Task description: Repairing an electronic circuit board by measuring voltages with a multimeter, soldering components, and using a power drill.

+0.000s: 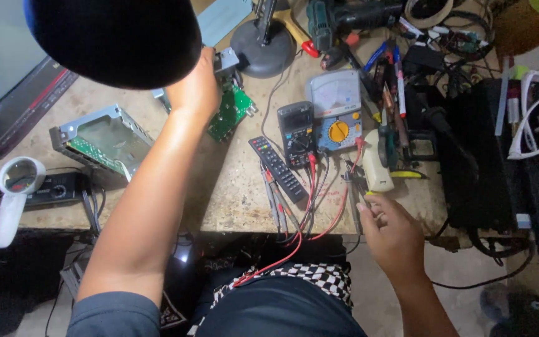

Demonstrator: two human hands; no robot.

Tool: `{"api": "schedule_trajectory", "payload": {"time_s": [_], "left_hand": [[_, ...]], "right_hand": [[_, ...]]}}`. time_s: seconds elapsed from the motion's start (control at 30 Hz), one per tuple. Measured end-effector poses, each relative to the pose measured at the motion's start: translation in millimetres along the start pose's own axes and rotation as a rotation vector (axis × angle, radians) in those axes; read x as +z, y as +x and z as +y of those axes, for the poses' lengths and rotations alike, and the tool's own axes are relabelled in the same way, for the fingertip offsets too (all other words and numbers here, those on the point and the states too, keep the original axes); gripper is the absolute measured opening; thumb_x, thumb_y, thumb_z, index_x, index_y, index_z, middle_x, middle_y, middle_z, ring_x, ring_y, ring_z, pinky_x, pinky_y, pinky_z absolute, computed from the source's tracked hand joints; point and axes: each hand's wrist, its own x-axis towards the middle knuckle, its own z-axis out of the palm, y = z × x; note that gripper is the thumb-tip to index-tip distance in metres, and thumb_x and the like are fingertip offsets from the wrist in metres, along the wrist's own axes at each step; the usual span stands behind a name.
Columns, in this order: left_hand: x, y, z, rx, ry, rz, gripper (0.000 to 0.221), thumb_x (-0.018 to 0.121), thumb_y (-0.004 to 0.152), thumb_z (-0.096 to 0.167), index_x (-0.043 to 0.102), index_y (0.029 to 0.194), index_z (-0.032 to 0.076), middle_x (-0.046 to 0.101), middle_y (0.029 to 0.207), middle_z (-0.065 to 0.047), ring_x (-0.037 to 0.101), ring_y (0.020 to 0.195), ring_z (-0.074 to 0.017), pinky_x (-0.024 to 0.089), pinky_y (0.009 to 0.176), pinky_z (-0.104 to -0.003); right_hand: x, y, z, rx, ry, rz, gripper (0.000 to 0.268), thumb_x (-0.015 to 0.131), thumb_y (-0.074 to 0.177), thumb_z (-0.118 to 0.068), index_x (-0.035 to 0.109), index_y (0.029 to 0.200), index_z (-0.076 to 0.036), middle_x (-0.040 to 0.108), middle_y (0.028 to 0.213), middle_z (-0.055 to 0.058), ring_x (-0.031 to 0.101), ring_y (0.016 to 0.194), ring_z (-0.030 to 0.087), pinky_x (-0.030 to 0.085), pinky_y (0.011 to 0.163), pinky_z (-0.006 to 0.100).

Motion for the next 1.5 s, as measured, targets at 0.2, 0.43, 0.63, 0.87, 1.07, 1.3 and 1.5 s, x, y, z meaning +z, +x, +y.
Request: {"api": "schedule_trajectory", "payload": {"time_s": [0.2,0.43,0.63,0.87,1.07,1.3,1.5], "left_hand": [[-3,-13,-6,0.058,-0.166,0.234,0.024,0.083,0.077,0.016,0.066,0.094,0.011,0.062,0.082,-0.005,0.06,0.07,-0.0286,0.044,0.049,-0.042],[-103,-123,37,0.191,-0.527,0.383,0.038,0.081,0.089,0.013,0.067,0.123,0.004,0.064,0.109,-0.012,0.056,0.098,-0.0299,0.05,0.075,-0.039],[-90,-277,26,0.233,-1.122,-0.274,0.03,0.073,0.093,0.031,0.069,0.114,0.011,0.07,0.091,-0.006,0.068,0.083,-0.0232,0.053,0.076,-0.036],[-49,-389,-3,-0.151,-1.062,-0.93,0.036,0.065,0.094,0.043,0.075,0.118,0.019,0.077,0.122,0.0,0.071,0.113,-0.0182,0.051,0.095,-0.031],[-59,-381,3,-0.205,-1.177,-0.976,0.035,0.067,0.091,0.041,0.078,0.118,0.021,0.079,0.124,0.006,0.073,0.113,-0.0091,0.051,0.092,-0.026],[-129,-356,23,0.21,-1.524,-0.65,0.028,0.057,0.102,0.025,0.073,0.115,0.005,0.075,0.103,-0.008,0.069,0.096,-0.0187,0.052,0.087,-0.03],[-199,-336,14,0.438,-1.664,-0.597,0.029,0.049,0.107,0.026,0.068,0.122,0.011,0.071,0.099,-0.006,0.067,0.09,-0.021,0.051,0.083,-0.031]], "right_hand": [[-2,8,-11,0.107,-0.274,-0.206,0.043,0.067,0.092,-0.046,0.065,0.126,-0.02,0.076,0.103,-0.003,0.072,0.09,0.027,0.053,0.076,0.048],[-1,-5,-17,0.118,-0.115,-0.165,0.037,0.068,0.094,-0.031,0.07,0.127,-0.016,0.074,0.089,0.001,0.065,0.073,0.02,0.051,0.065,0.037],[-54,-28,-6,0.395,0.213,-0.262,0.032,0.066,0.094,-0.014,0.066,0.126,-0.009,0.073,0.116,0.014,0.075,0.085,0.026,0.06,0.066,0.038],[-110,-71,108,0.068,0.673,-0.123,0.054,0.042,0.094,-0.005,0.036,0.148,-0.005,0.031,0.092,0.009,0.025,0.04,0.021,0.019,0.028,0.033],[-100,-85,97,0.074,0.748,-0.123,0.046,0.047,0.091,-0.001,0.045,0.137,-0.003,0.04,0.087,0.014,0.033,0.045,0.023,0.024,0.033,0.033],[-86,-98,80,0.134,0.85,-0.095,0.037,0.053,0.087,0.004,0.057,0.123,-0.001,0.053,0.08,0.022,0.044,0.051,0.027,0.031,0.04,0.033],[-31,-90,-53,-0.33,0.259,-0.361,0.058,0.076,0.08,0.004,0.068,0.134,-0.017,0.06,0.104,0.004,0.067,0.085,0.015,0.068,0.077,0.022]]}}
